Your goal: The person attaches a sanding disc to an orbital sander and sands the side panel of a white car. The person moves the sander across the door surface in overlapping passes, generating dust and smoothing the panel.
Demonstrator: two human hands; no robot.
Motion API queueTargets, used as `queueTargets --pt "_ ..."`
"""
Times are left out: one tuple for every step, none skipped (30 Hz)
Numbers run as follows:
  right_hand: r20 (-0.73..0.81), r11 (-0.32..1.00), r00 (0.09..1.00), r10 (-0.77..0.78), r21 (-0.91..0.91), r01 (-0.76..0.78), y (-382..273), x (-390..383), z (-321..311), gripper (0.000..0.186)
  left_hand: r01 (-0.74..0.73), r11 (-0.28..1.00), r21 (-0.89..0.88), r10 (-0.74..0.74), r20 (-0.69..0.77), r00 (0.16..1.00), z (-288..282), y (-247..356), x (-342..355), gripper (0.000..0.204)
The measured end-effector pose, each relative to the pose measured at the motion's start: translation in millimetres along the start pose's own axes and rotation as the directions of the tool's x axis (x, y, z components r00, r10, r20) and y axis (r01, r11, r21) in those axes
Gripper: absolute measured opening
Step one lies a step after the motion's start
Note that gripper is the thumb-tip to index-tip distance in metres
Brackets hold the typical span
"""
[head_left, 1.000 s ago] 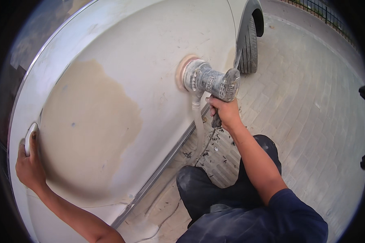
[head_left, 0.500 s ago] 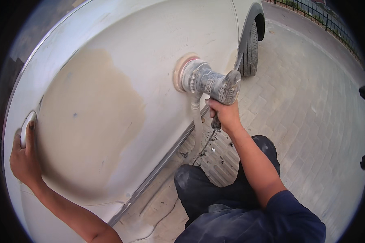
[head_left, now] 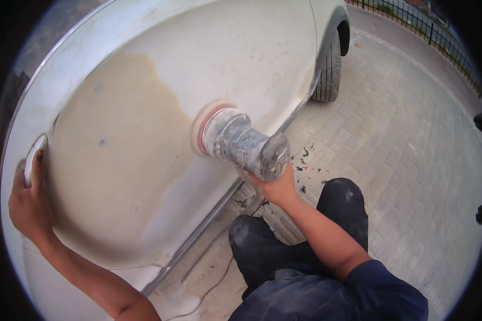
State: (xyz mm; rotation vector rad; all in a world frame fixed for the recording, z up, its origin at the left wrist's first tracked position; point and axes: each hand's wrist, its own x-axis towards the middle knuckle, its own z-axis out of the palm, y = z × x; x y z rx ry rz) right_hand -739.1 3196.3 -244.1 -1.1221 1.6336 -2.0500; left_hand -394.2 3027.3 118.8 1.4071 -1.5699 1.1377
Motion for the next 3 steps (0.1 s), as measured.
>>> queueTargets --pt "-0.001 0.995 0.999 0.052 0.081 -0.051 -5 15 -11 0.043 -0.015 1.000 0.007 0.015 -0.014 1.000 3 -2 1 0.088" --pt "0.053 0.965 0.972 0.227 0.124 -0.232 -11 30 -22 0.041 -0.030 0.999 0.017 0.030 -0.027 0.999 5 -5 4 0.089" --pt "0.119 0.909 0.924 0.365 0.171 -0.381 -20 45 -34 0.039 -0.023 1.000 0.018 0.023 -0.024 0.999 6 -10 2 0.089"
